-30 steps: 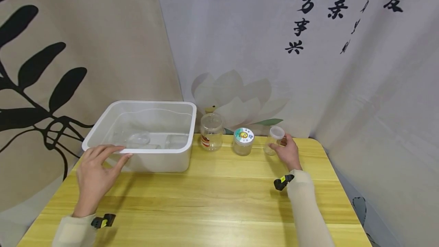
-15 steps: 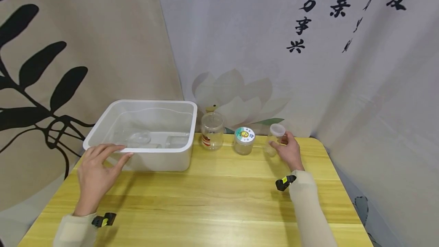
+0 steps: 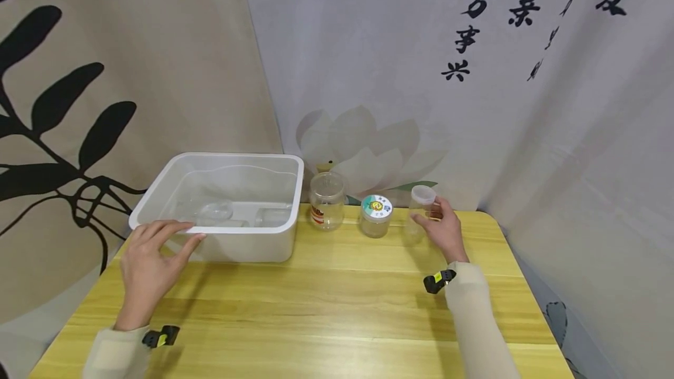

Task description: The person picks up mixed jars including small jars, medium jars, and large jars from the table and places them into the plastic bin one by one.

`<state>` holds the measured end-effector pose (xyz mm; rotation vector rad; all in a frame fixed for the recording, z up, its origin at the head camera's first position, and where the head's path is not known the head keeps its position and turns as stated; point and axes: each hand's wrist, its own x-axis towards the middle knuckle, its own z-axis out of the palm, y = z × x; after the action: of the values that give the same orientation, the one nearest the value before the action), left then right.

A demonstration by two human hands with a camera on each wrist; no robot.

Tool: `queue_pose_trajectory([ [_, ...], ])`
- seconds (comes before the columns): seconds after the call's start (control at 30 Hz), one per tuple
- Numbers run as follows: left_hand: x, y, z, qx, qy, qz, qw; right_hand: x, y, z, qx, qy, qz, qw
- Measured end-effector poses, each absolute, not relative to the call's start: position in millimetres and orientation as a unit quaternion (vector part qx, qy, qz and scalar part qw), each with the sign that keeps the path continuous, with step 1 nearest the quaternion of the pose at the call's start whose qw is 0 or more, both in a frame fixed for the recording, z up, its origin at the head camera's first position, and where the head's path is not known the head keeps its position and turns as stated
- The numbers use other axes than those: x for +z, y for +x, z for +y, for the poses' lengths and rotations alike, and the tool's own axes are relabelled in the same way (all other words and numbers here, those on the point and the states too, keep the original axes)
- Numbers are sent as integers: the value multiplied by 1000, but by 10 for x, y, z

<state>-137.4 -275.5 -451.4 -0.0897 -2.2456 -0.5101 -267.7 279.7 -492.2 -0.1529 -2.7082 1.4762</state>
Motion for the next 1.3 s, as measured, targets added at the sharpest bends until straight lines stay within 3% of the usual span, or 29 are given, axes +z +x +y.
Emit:
queue_pose_trajectory([
  [0.6,-4519,-1368,-2745,-203,-35,-889,410,-4718,-2649,2611,490,-6,-870,61],
  [1.3,-4526,-1382,-2756,-201,-31,-890,407,-4491,-2627,2393,500,34,-863,58],
])
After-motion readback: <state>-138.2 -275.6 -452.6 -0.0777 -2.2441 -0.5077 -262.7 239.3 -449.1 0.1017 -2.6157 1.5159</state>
